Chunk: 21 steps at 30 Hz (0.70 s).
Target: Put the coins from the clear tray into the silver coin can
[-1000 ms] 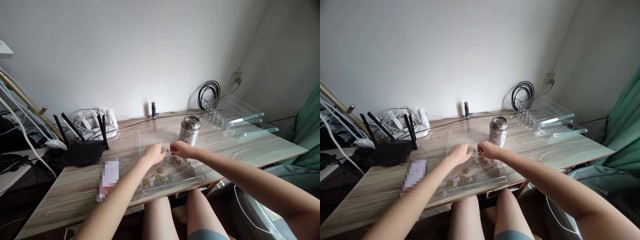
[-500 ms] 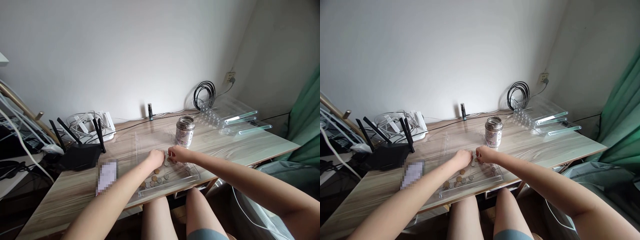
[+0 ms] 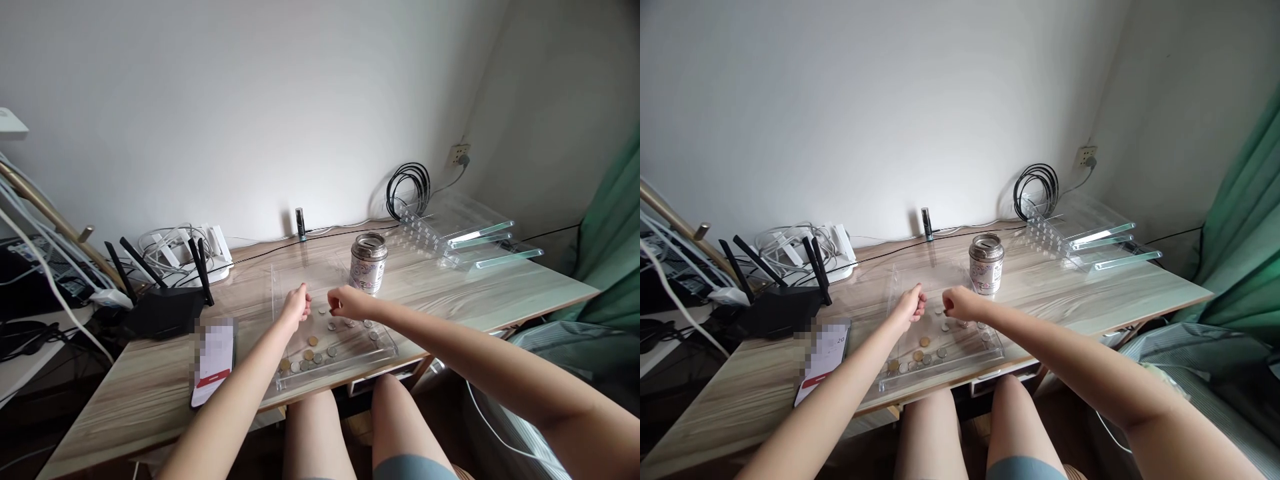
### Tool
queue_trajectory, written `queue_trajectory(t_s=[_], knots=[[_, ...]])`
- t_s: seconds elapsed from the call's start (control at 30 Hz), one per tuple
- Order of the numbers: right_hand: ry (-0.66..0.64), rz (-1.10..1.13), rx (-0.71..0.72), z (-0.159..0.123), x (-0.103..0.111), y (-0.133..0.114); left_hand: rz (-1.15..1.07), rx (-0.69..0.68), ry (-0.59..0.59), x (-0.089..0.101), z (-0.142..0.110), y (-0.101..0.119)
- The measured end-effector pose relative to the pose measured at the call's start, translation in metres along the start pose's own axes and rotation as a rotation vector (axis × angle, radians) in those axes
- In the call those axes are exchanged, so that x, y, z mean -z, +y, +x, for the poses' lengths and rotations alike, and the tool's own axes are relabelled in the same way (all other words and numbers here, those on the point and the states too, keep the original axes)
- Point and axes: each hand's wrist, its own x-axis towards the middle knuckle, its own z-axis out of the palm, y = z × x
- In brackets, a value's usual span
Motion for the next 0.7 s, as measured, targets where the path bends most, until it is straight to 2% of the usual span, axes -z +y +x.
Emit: queue_trajectory(t_s=[0.07,0.17,0.23,0.3,0.4,0.5,0.57,0.63,0.7], knots=[[0.063,0.105,0.047,0.006,0.01,-0.011,-0.183,0.168,-0.118,0.0,-0.003,0.003],[0.072,0.183,0.108,0.014,0.024,-0.025,-0.398,0.316,-0.269,-0.001,-0.007,0.008],[0.089,0.118,0.113,0.013,0.028,-0.026,-0.407,0.272,-0.285,0.001,-0.009,0.011],[0.064,-0.013,0.057,0.006,0.025,-0.019,-0.334,0.188,-0.26,0.004,-0.009,0.011],[-0.059,-0.176,-0.06,-0.012,0.009,-0.002,-0.245,0.12,-0.212,0.008,-0.007,0.005],[-0.068,-0.23,-0.095,-0.025,-0.01,0.01,-0.149,0.04,-0.152,0.007,-0.004,-0.004],[-0.067,-0.242,-0.089,-0.028,-0.017,0.013,0.093,-0.124,-0.083,0.002,-0.005,-0.01],[-0.079,-0.235,-0.076,-0.028,-0.017,0.014,0.543,-0.357,-0.016,-0.003,-0.009,-0.014],[-0.095,-0.232,-0.044,-0.029,-0.014,0.014,0.969,-0.509,0.005,-0.007,-0.014,-0.015]])
